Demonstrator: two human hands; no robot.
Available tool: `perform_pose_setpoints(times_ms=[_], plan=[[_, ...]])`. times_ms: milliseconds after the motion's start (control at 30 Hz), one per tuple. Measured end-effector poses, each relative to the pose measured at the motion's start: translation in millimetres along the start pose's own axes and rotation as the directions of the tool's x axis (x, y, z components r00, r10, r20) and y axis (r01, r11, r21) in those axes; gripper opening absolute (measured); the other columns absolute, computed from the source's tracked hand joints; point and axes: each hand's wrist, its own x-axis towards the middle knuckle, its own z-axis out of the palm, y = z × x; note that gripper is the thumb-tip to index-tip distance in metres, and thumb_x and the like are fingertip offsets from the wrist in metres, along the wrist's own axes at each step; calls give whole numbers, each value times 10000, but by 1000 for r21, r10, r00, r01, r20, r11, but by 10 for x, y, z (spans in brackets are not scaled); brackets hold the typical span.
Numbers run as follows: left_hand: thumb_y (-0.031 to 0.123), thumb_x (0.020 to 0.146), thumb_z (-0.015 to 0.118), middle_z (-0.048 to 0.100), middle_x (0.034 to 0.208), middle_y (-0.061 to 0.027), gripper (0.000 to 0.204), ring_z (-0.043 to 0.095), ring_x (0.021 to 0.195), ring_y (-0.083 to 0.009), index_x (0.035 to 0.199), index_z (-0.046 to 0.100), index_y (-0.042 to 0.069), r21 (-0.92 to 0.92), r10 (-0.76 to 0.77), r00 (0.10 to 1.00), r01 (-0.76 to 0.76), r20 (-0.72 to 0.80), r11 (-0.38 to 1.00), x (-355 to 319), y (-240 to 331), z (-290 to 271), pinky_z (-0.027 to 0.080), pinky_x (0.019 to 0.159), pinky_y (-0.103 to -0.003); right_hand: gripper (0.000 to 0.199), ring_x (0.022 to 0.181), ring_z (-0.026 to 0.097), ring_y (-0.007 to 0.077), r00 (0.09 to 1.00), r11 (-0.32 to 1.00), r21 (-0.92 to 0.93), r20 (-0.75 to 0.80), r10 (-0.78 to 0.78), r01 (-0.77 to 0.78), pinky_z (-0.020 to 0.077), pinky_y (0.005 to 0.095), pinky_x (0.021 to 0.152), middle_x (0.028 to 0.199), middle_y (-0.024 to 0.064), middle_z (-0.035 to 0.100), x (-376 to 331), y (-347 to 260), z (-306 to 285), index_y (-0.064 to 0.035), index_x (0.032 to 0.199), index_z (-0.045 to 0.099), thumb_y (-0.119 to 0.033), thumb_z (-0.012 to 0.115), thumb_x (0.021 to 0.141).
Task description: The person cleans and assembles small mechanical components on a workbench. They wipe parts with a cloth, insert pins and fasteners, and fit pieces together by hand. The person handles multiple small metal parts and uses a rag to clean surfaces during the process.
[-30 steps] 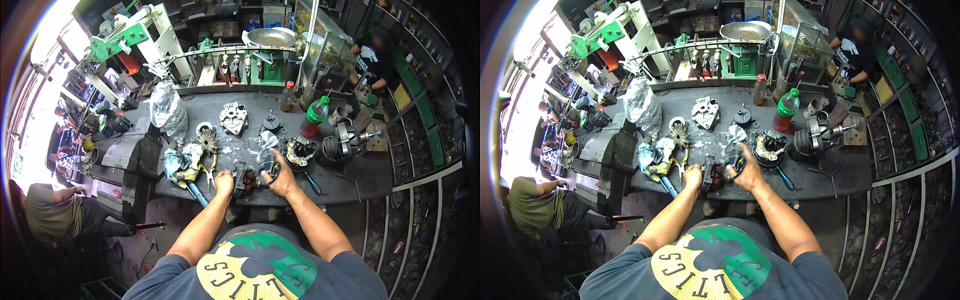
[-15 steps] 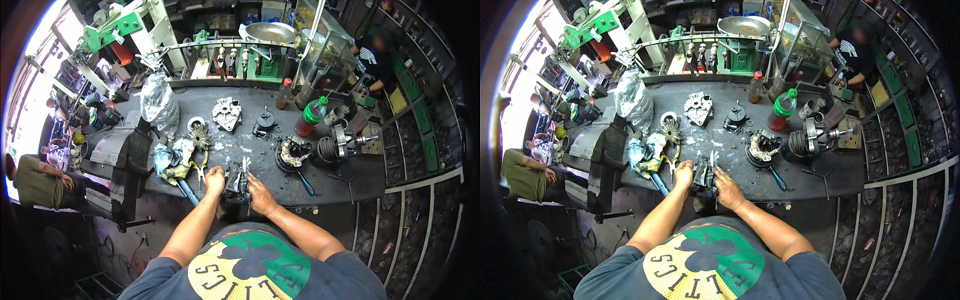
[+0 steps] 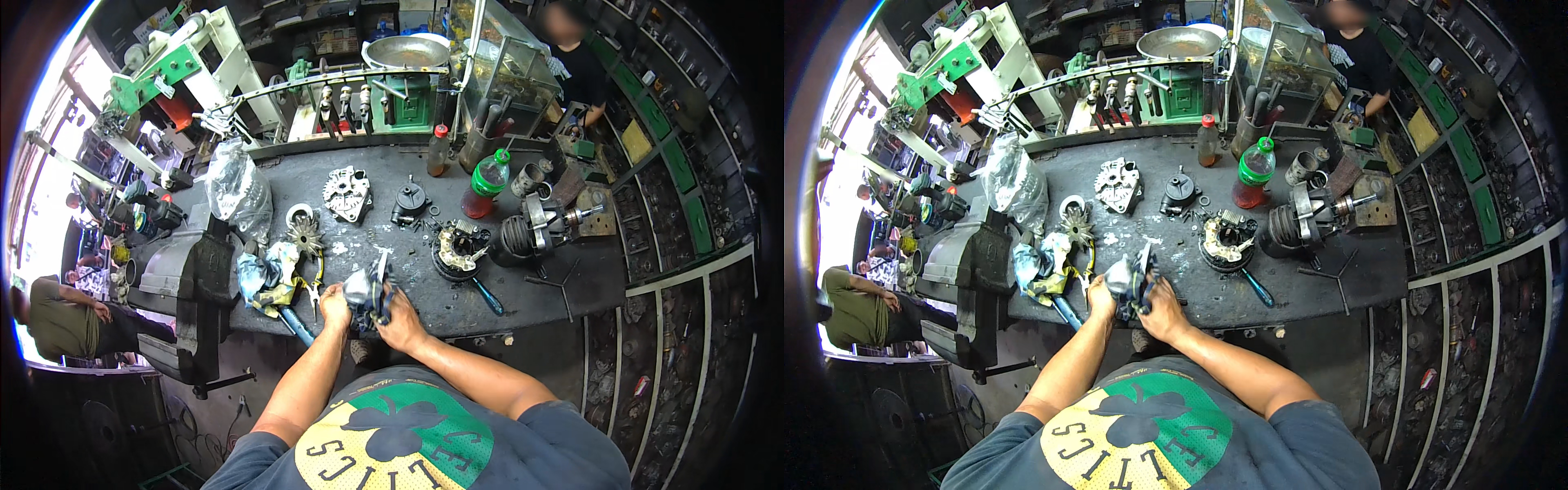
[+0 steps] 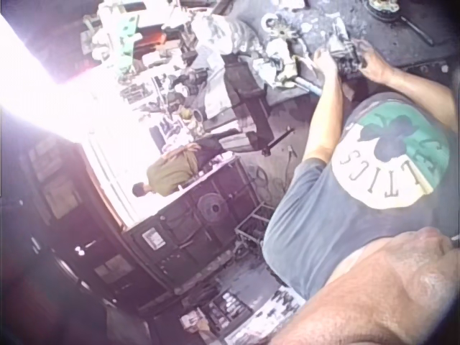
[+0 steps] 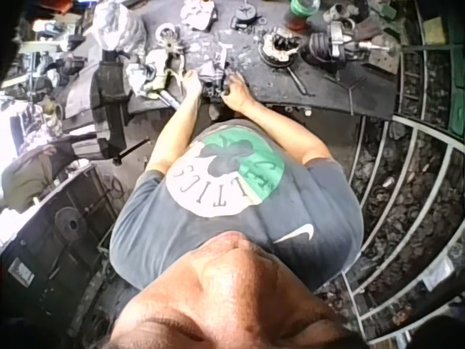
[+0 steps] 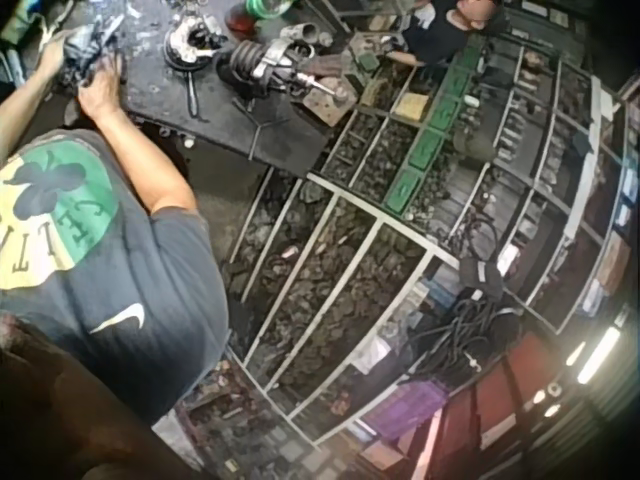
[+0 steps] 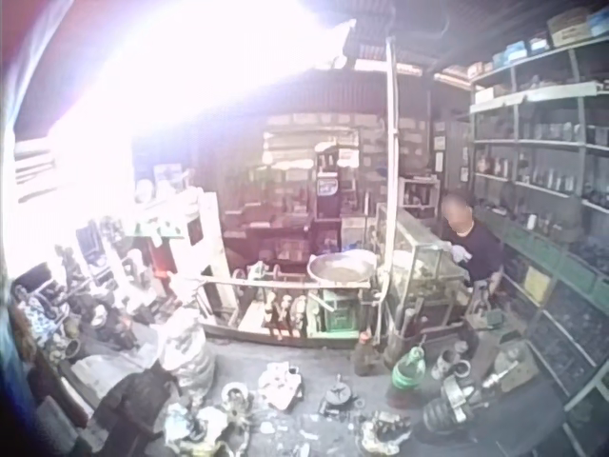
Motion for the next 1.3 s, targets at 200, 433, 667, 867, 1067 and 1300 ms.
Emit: perform_pose_setpoints(times_ms=[200,433,667,867,1067,1300], plan=[[125,1041,693,781,966,-45,139,683,835,-142,1047,777,15,37,1,998,-3,68,999,-40,72,92,552,800,-299,552,1530,461,478,891,928,-121,261,371,-351,351,633,1262,1587,304,547,172,64,3,-39,1520,578,-273,630,1022],[167,1035,700,747,898,-23,172,628,753,-133,1017,786,18,233,-58,998,54,9,971,-11,110,68,519,729,-303,524,1466,556,478,937,997,38,339,-77,68,463,501,1247,1519,300,612,-394,170,-492,25,1349,686,-9,730,828],[233,1048,683,762,954,-37,242,662,881,-152,1050,792,18,281,-93,996,94,-14,955,-334,470,177,531,842,-333,386,1121,743,442,965,968,-2,-75,250,-251,586,477,1039,1188,237,757,18,-24,-902,30,1226,708,-42,727,847],[209,1033,683,773,952,-36,214,659,865,-147,1041,796,27,355,6,1000,-10,13,935,-416,659,360,530,843,-321,609,1567,378,514,943,954,50,173,284,-296,323,547,1302,1644,361,442,10,295,134,-9,1566,534,-314,583,1042],[206,1035,679,776,957,-37,210,669,876,-143,1019,791,29,333,-18,1000,18,-1,943,-450,636,299,531,843,-321,341,1433,611,398,914,966,49,339,224,-255,482,491,1220,1558,295,593,-283,58,-496,31,1256,737,-99,705,942],[207,1038,672,773,910,-33,230,673,844,-144,1033,798,14,352,6,1000,-15,26,936,-433,593,347,535,825,-319,430,908,739,468,905,909,99,190,381,-404,558,530,817,984,248,793,180,413,85,28,1142,729,-289,441,1167]])
